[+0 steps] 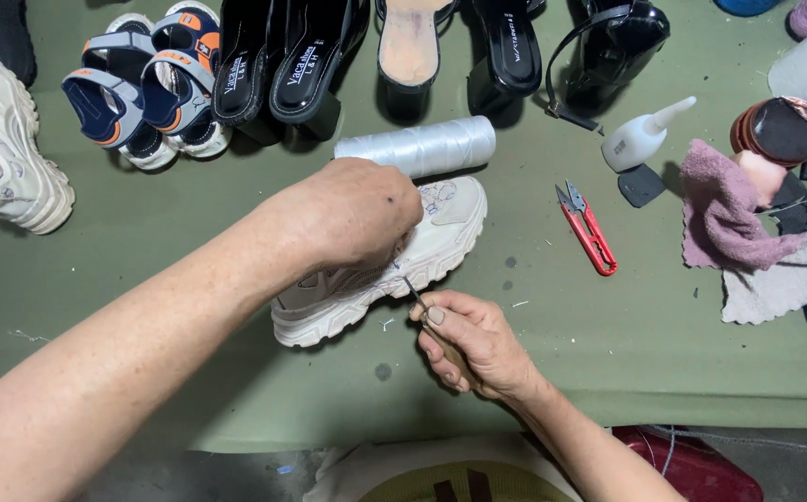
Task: Hand-stitching the upper part of a white sneaker using an awl and thread on a repair bench.
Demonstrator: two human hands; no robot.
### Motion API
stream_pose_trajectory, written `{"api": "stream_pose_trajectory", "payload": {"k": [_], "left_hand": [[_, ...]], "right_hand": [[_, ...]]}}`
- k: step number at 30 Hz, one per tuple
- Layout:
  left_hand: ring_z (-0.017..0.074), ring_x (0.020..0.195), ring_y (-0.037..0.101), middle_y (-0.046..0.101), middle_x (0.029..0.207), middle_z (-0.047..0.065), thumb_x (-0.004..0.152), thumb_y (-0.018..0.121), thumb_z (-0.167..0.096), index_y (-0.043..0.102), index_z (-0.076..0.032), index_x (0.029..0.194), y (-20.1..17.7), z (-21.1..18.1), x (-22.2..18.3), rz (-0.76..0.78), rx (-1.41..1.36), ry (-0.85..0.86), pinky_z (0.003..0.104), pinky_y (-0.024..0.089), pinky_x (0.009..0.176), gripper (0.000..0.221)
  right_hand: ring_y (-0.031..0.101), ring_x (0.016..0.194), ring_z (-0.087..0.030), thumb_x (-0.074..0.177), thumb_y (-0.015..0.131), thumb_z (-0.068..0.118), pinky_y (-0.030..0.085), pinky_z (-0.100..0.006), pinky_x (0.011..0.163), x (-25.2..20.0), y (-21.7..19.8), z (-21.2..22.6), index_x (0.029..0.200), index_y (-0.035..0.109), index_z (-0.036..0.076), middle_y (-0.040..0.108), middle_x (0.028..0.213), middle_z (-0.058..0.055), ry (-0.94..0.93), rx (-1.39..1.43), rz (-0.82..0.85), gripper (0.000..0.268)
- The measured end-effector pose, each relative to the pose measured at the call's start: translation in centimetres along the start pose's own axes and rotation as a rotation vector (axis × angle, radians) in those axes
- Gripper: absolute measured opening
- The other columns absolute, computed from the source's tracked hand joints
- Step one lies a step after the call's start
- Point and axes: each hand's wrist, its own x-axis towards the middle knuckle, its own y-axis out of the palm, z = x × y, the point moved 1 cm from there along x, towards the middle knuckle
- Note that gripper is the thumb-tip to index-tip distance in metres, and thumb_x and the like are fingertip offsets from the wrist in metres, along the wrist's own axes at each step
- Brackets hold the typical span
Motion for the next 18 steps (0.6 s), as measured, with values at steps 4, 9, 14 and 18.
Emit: {"api": "stream_pose_trajectory", "payload": {"k": [4,9,14,18], "left_hand": [[0.0266,0.067,0.075,0.072,0.066,0.012,0.092,0.069,-0.014,0.078,-0.008,0.079,0.1,-0.5,0.7,-0.004,0.012,0.045,0.045,0.064,0.065,0.016],[0.0261,0.064,0.074,0.071,0.063,0.011,0.09,0.068,-0.01,0.077,-0.006,0.078,-0.1,-2.2,0.4,0.017,0.045,0.078,0.046,0.063,0.061,0.016],[0.0258,0.062,0.069,0.064,0.063,0.01,0.086,0.062,-0.003,0.072,-0.006,0.074,1.7,-3.8,-2.6,-0.207,0.154,0.157,0.044,0.058,0.054,0.016],[0.02,0.061,0.06,0.051,0.068,0.002,0.088,0.059,-0.006,0.063,-0.009,0.075,2.4,-3.2,-6.1,-0.469,0.166,0.119,0.03,0.05,0.05,0.014]], "right_hand": [[0.048,0.031,-0.018,0.1,0.056,0.008,0.041,-0.028,0.021,-0.1,0.3,0.1,0.112,0.067,-0.003,0.055,0.056,-0.021,-0.007,-0.016,-0.004,0.019],[0.049,0.031,-0.018,0.1,0.058,0.007,0.042,-0.029,0.022,0.0,0.4,0.0,0.111,0.068,-0.003,0.056,0.057,-0.021,-0.032,-0.026,0.022,0.018],[0.049,0.031,-0.019,0.1,0.058,0.008,0.04,-0.03,0.021,0.0,0.2,0.1,0.109,0.068,-0.003,0.056,0.056,-0.021,-0.028,-0.039,0.01,0.017],[0.047,0.031,-0.02,0.1,0.059,0.01,0.039,-0.031,0.021,-0.1,0.0,-0.3,0.11,0.068,-0.003,0.055,0.057,-0.022,-0.014,-0.007,-0.006,0.018]]}}
